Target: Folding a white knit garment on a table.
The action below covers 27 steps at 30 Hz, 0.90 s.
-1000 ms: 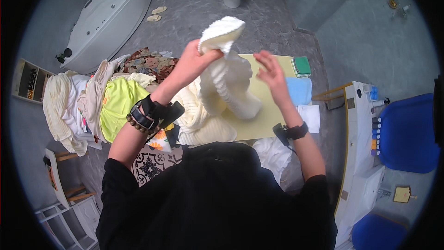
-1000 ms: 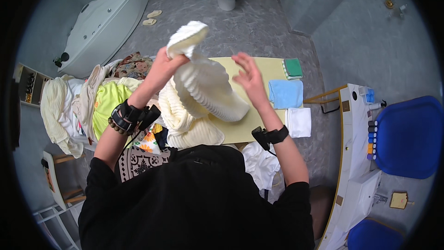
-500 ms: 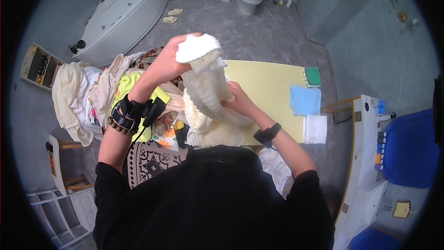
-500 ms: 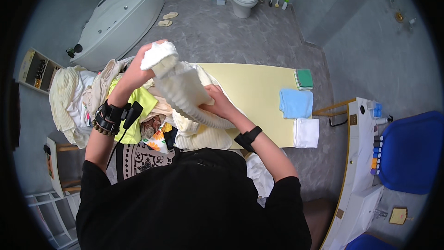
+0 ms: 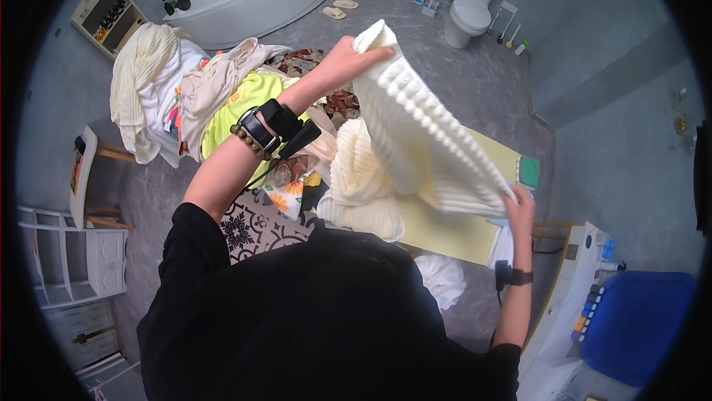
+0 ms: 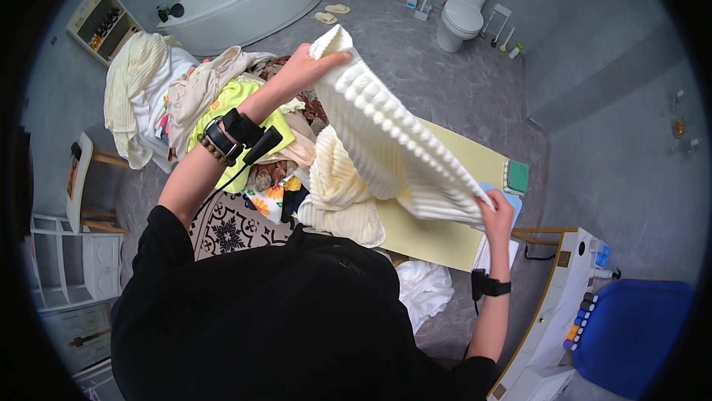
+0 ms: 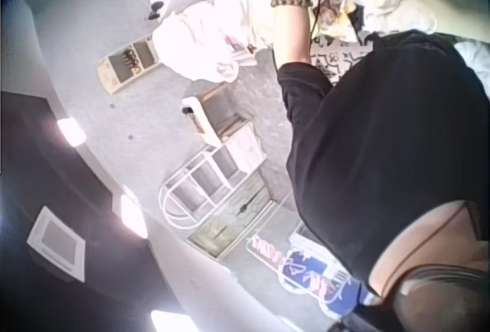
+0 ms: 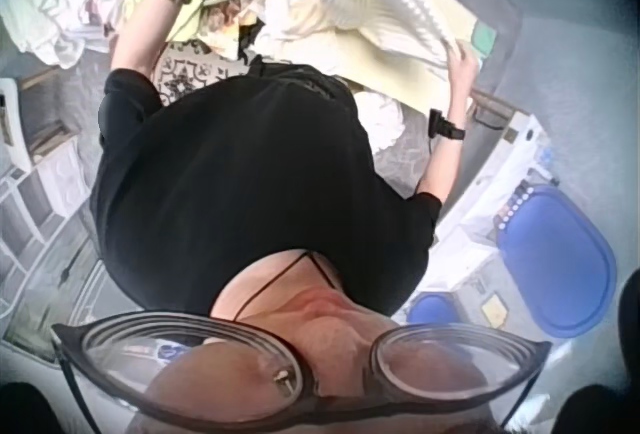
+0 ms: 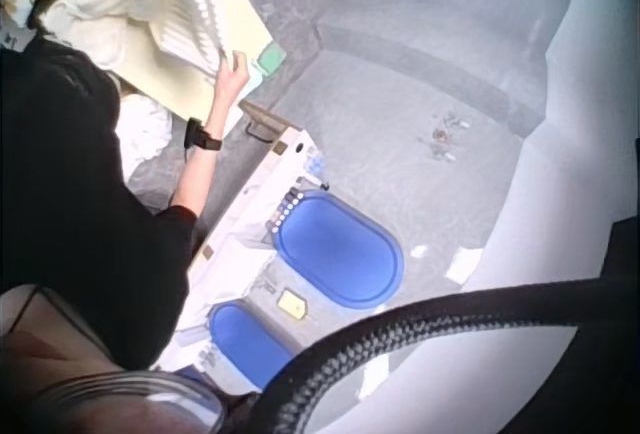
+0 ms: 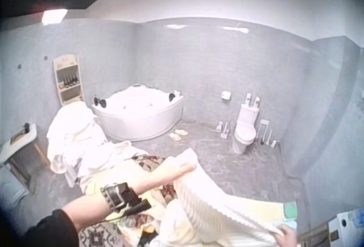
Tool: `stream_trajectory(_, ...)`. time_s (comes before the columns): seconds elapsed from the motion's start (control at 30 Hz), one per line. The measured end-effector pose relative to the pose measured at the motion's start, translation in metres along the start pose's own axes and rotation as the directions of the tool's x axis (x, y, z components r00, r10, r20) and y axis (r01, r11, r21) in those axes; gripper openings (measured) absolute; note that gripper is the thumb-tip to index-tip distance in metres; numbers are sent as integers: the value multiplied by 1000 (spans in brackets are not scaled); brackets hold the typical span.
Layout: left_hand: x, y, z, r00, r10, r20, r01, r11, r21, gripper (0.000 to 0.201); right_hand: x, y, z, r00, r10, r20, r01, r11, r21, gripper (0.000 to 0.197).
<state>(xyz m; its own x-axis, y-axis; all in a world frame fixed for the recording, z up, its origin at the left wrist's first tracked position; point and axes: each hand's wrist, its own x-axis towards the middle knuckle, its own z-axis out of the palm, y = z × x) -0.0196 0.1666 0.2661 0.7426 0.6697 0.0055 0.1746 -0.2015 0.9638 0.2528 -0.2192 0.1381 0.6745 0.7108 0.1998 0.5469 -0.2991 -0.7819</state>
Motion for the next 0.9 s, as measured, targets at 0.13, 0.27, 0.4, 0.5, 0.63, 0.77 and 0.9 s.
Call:
stream_trajectory(0.13, 9, -18, 0, 998, -47, -47, 37, 978, -205, 42, -10, -9, -50, 947, 263, 183, -222, 951, -214, 19)
stream_trajectory(0.27, 18, -45, -4, 992, -62, -113, 17, 931, -364, 41, -37, 2, -59, 939, 51, 341, -38, 998, -45, 21)
stream_trajectory(0.4, 19, -59, -11, 993, -71, -99, 31, 932, -362, 37, -51, 24, -68, 929, 289, 231, -337, 919, 204, 35)
stream_trajectory(0.5, 21, -79, -13, 993, -45, -112, 9, 953, -304, 35, -47, 24, -69, 936, 319, 151, -353, 858, 373, 33)
stream_trajectory(0.63, 21, -98, -23, 983, -137, -122, 79, 917, -392, 34, -47, 23, -65, 846, 359, 394, -461, 863, 205, 22)
stream_trajectory(0.77, 22, -106, -28, 974, -166, -151, 89, 903, -421, 34, -63, 60, -72, 751, 340, 566, -353, 931, -92, 20)
stream_trajectory(0.9, 21, -115, -41, 951, -166, -261, 38, 900, -434, 34, -59, 68, -66, 834, 368, 411, -417, 908, 34, 12)
